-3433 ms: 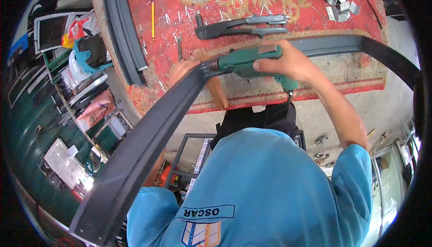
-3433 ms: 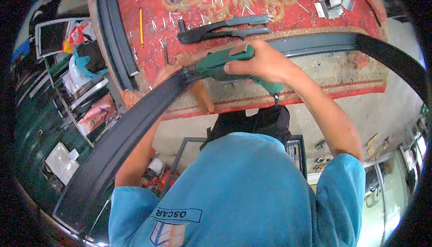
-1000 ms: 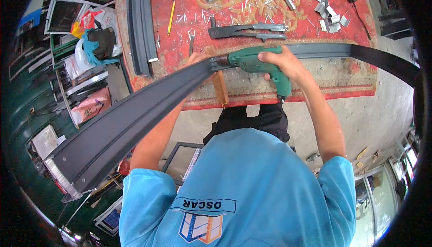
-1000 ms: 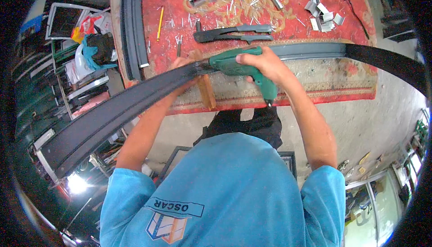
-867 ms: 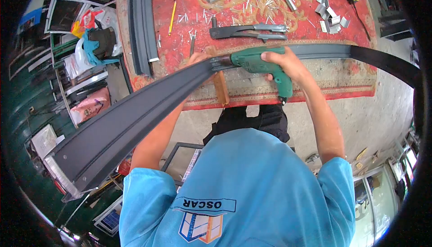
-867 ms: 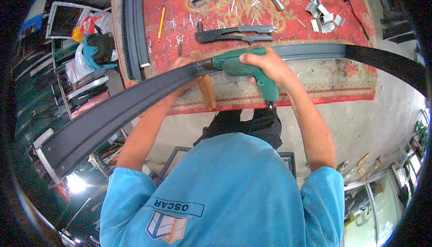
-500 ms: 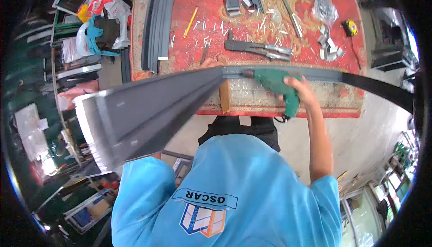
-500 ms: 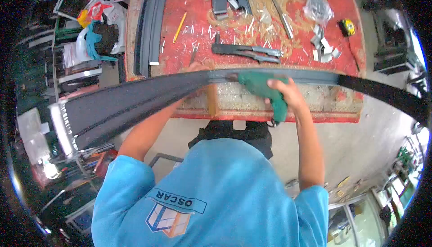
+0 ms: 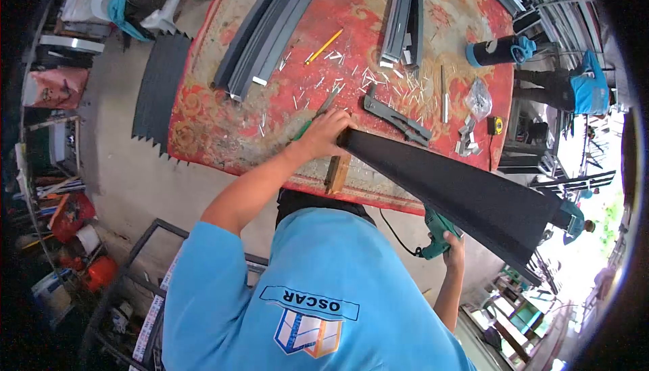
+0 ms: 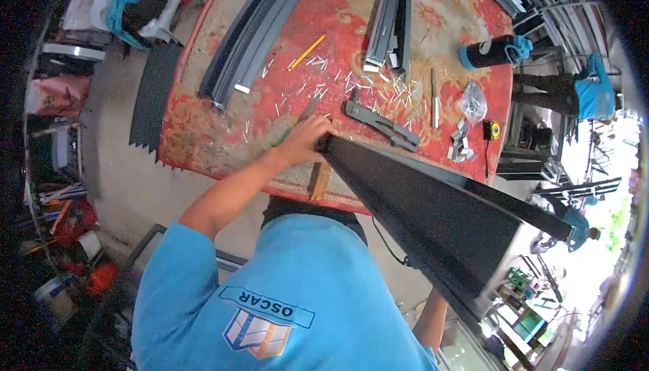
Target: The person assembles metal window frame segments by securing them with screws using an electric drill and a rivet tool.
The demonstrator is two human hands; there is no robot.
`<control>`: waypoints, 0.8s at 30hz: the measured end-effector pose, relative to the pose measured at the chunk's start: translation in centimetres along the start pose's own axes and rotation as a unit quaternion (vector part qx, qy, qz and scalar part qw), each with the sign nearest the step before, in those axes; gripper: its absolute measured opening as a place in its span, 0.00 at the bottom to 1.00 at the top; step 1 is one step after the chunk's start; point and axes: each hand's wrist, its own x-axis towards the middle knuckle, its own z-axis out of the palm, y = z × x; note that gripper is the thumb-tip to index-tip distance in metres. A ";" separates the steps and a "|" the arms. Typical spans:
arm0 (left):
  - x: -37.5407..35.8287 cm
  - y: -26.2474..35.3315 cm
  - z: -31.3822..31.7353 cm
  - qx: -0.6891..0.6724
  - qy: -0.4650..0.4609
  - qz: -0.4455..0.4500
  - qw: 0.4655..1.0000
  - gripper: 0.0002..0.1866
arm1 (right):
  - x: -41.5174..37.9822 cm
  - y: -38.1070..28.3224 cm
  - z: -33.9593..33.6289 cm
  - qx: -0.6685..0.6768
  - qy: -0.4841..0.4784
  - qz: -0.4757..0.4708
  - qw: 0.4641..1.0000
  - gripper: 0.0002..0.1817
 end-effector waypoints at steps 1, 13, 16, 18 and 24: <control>-0.2 -0.1 0.1 -0.006 -0.001 -0.004 1.000 0.36 | -0.7 0.2 -0.1 -0.001 0.028 0.009 1.000 0.35; 0.4 1.9 -0.9 0.023 -0.034 -0.045 0.998 0.34 | 7.5 5.7 1.4 -0.153 0.378 -0.011 0.913 0.42; 0.7 2.3 -1.1 0.061 -0.086 -0.075 0.992 0.36 | 11.6 7.4 3.2 -0.227 0.482 -0.027 0.846 0.43; 0.3 1.8 -0.2 0.075 -0.084 -0.043 0.993 0.36 | 11.1 10.0 1.9 -0.272 0.551 -0.028 0.789 0.44; -0.9 -1.5 1.3 0.092 -0.156 -0.154 0.971 0.22 | 13.0 7.8 5.1 -0.291 0.596 0.110 0.740 0.55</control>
